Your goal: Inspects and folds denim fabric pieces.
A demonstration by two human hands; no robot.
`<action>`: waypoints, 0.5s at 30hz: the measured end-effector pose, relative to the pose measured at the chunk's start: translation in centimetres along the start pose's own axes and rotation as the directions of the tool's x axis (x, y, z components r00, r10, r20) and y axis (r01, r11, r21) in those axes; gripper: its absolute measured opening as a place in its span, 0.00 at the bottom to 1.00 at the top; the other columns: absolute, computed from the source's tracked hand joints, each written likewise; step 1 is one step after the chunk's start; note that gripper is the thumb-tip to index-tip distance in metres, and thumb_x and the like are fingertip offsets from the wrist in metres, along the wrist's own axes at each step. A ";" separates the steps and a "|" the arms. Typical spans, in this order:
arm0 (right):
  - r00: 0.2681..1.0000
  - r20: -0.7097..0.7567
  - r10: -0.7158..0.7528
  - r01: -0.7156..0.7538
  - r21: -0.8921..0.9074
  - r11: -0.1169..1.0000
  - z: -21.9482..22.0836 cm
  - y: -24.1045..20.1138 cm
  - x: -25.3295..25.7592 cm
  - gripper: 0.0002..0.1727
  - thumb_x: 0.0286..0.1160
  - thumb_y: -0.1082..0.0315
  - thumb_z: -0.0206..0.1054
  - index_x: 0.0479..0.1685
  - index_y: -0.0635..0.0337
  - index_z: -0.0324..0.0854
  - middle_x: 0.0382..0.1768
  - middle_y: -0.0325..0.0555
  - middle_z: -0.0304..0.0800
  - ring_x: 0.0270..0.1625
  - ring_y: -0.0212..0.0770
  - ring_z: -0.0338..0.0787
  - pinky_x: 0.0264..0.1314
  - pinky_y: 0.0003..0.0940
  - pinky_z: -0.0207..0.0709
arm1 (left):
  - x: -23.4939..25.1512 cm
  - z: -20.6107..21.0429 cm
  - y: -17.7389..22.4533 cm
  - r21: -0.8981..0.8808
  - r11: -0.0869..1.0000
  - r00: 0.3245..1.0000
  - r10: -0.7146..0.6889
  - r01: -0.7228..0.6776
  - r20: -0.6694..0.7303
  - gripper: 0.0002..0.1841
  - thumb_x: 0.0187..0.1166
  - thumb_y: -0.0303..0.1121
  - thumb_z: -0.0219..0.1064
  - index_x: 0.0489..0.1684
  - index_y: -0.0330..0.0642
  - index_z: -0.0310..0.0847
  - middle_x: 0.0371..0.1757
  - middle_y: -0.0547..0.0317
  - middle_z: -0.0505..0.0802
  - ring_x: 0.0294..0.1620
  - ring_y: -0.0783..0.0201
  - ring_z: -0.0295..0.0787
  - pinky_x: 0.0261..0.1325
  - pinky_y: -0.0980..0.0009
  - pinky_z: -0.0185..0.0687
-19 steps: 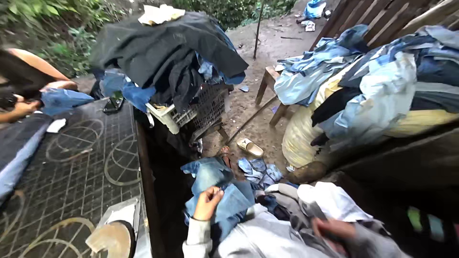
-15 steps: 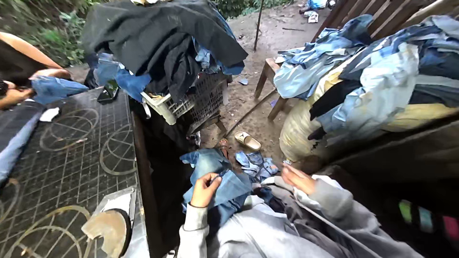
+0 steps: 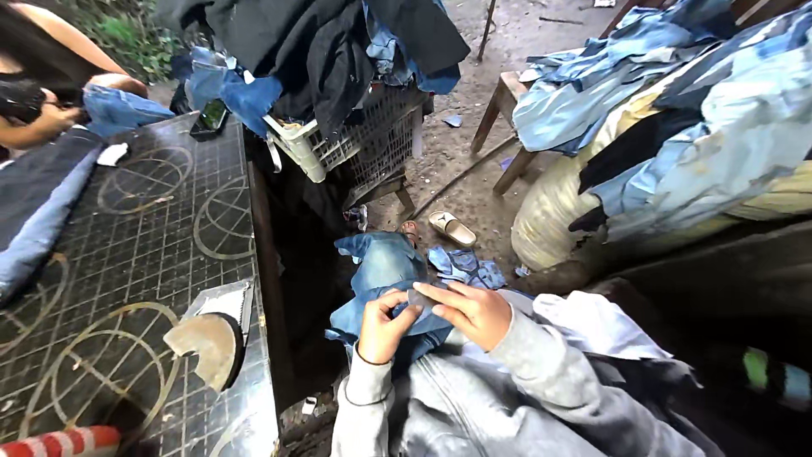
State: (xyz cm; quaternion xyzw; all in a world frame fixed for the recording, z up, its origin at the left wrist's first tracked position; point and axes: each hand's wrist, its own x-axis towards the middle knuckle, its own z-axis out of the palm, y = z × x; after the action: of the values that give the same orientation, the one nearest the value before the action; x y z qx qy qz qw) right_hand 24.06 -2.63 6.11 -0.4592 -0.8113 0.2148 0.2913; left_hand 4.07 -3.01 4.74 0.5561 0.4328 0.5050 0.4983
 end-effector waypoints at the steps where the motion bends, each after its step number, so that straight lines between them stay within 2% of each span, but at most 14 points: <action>1: 0.999 -0.010 0.031 -0.031 0.039 0.999 0.2 0.3 -0.2 0.24 0.88 0.48 0.54 0.74 0.42 0.85 0.38 0.56 0.93 0.29 0.53 0.91 0.28 0.52 0.84 | -0.3 0.1 -0.1 -0.012 1.000 1.000 -0.003 0.003 0.000 0.04 0.67 0.22 0.70 0.30 0.32 0.92 0.34 0.66 0.94 0.40 0.84 0.88 0.49 0.83 0.84; 2: 0.998 -0.023 0.060 -0.057 0.099 0.993 0.3 0.7 -0.3 0.25 0.89 0.49 0.53 0.74 0.46 0.85 0.43 0.56 0.94 0.34 0.52 0.93 0.35 0.52 0.86 | -0.5 0.2 -0.2 -0.015 1.000 1.000 -0.003 0.003 -0.001 0.05 0.68 0.23 0.69 0.32 0.32 0.92 0.36 0.65 0.94 0.41 0.84 0.88 0.50 0.83 0.85; 4: 0.992 -0.072 0.101 -0.080 0.253 0.964 0.4 1.8 -0.5 0.27 0.91 0.50 0.51 0.74 0.56 0.84 0.58 0.55 0.94 0.55 0.47 0.95 0.60 0.46 0.86 | -0.6 0.2 -0.3 -0.020 1.000 1.000 -0.009 0.009 -0.013 0.07 0.69 0.22 0.68 0.36 0.29 0.92 0.38 0.62 0.95 0.43 0.83 0.90 0.53 0.83 0.85; 5: 0.990 -0.086 0.111 -0.076 0.335 0.939 0.3 2.1 -0.6 0.28 0.92 0.51 0.50 0.75 0.62 0.81 0.66 0.55 0.90 0.66 0.43 0.91 0.71 0.41 0.82 | -0.7 0.2 -0.3 -0.021 1.000 1.000 -0.022 0.021 -0.020 0.07 0.70 0.22 0.68 0.37 0.29 0.92 0.39 0.62 0.95 0.43 0.83 0.90 0.53 0.83 0.85; 6: 0.989 -0.084 0.121 -0.077 0.402 0.912 0.0 2.1 -0.8 0.30 0.92 0.51 0.49 0.76 0.67 0.78 0.72 0.55 0.86 0.73 0.39 0.86 0.77 0.35 0.77 | -0.8 0.3 -0.3 -0.024 0.999 0.999 -0.037 0.036 -0.028 0.07 0.70 0.22 0.67 0.37 0.29 0.91 0.39 0.62 0.95 0.42 0.84 0.90 0.52 0.83 0.85; 7: 0.988 -0.077 0.133 -0.087 0.431 0.898 -0.3 2.0 -0.9 0.32 0.92 0.51 0.49 0.78 0.69 0.75 0.73 0.55 0.85 0.71 0.33 0.86 0.74 0.29 0.77 | -0.7 0.3 -0.3 -0.026 0.999 0.998 -0.048 0.047 -0.036 0.07 0.70 0.22 0.66 0.36 0.30 0.91 0.38 0.64 0.95 0.41 0.84 0.89 0.51 0.83 0.85; 8: 0.986 -0.079 0.149 -0.103 0.413 0.905 -0.5 1.8 -1.1 0.33 0.91 0.49 0.49 0.79 0.68 0.75 0.65 0.53 0.90 0.59 0.27 0.89 0.63 0.25 0.80 | -0.7 0.4 -0.2 -0.026 0.998 0.997 -0.057 0.056 -0.043 0.06 0.70 0.22 0.67 0.36 0.30 0.90 0.37 0.64 0.95 0.40 0.84 0.89 0.50 0.83 0.85; 9: 0.985 -0.089 0.149 -0.105 0.376 0.921 -0.5 1.6 -1.2 0.34 0.90 0.47 0.50 0.79 0.67 0.75 0.46 0.50 0.92 0.39 0.26 0.84 0.44 0.26 0.80 | -0.6 0.4 -0.3 -0.020 0.998 0.997 -0.055 0.054 -0.048 0.06 0.70 0.22 0.67 0.35 0.31 0.91 0.36 0.65 0.95 0.39 0.85 0.89 0.49 0.83 0.85; 10: 0.990 -0.073 0.124 -0.093 0.337 0.937 -0.5 1.3 -1.3 0.35 0.89 0.45 0.50 0.80 0.65 0.74 0.33 0.46 0.87 0.28 0.28 0.78 0.34 0.28 0.77 | -0.5 0.5 -0.3 -0.009 0.999 0.998 -0.045 0.045 -0.053 0.06 0.69 0.23 0.68 0.34 0.32 0.91 0.35 0.65 0.95 0.39 0.85 0.89 0.49 0.84 0.84; 11: 0.994 -0.053 0.091 -0.071 0.300 0.951 -0.6 1.1 -1.3 0.36 0.89 0.43 0.50 0.80 0.63 0.75 0.30 0.45 0.87 0.25 0.32 0.78 0.30 0.32 0.78 | -0.4 0.5 -0.4 0.004 1.000 0.998 -0.031 0.031 -0.058 0.06 0.69 0.24 0.69 0.33 0.33 0.92 0.34 0.66 0.94 0.40 0.84 0.87 0.50 0.84 0.83; 12: 0.998 -0.035 0.055 -0.044 0.261 0.964 -0.6 0.8 -1.3 0.35 0.89 0.42 0.50 0.79 0.61 0.76 0.37 0.48 0.92 0.29 0.36 0.85 0.34 0.37 0.82 | -0.4 0.5 -0.4 0.011 1.000 0.998 -0.015 0.015 -0.060 0.06 0.69 0.25 0.69 0.33 0.33 0.93 0.34 0.66 0.94 0.40 0.83 0.86 0.51 0.83 0.81; 13: 1.000 -0.010 0.025 -0.022 0.215 0.976 -0.8 0.5 -1.3 0.33 0.89 0.43 0.51 0.79 0.58 0.78 0.50 0.51 0.96 0.39 0.42 0.94 0.42 0.43 0.88 | -0.4 0.5 -0.4 0.013 1.000 0.998 0.001 0.000 -0.055 0.07 0.69 0.26 0.69 0.35 0.33 0.93 0.35 0.65 0.94 0.41 0.83 0.87 0.52 0.83 0.82; 14: 1.000 0.000 0.005 -0.005 0.167 0.986 -0.7 0.3 -1.4 0.32 0.89 0.44 0.51 0.78 0.56 0.79 0.55 0.53 0.95 0.46 0.47 0.96 0.47 0.48 0.89 | -0.4 0.5 -0.3 0.008 1.000 0.999 0.011 -0.011 -0.044 0.08 0.70 0.26 0.69 0.37 0.32 0.93 0.37 0.64 0.94 0.43 0.83 0.88 0.53 0.83 0.83; 15: 1.000 -0.012 -0.004 0.006 0.119 0.993 -0.6 0.1 -1.5 0.30 0.88 0.44 0.52 0.77 0.54 0.81 0.52 0.55 0.95 0.44 0.50 0.96 0.44 0.51 0.89 | -0.5 0.6 -0.2 -0.003 1.000 1.000 0.017 -0.017 -0.027 0.08 0.70 0.25 0.68 0.39 0.31 0.93 0.39 0.62 0.95 0.44 0.82 0.89 0.53 0.82 0.85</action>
State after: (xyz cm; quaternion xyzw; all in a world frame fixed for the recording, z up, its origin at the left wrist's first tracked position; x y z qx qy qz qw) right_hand 25.16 -3.81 6.06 -0.4402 -0.7964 0.2594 0.3235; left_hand 4.58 -3.50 4.46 0.5523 0.4339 0.5172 0.4891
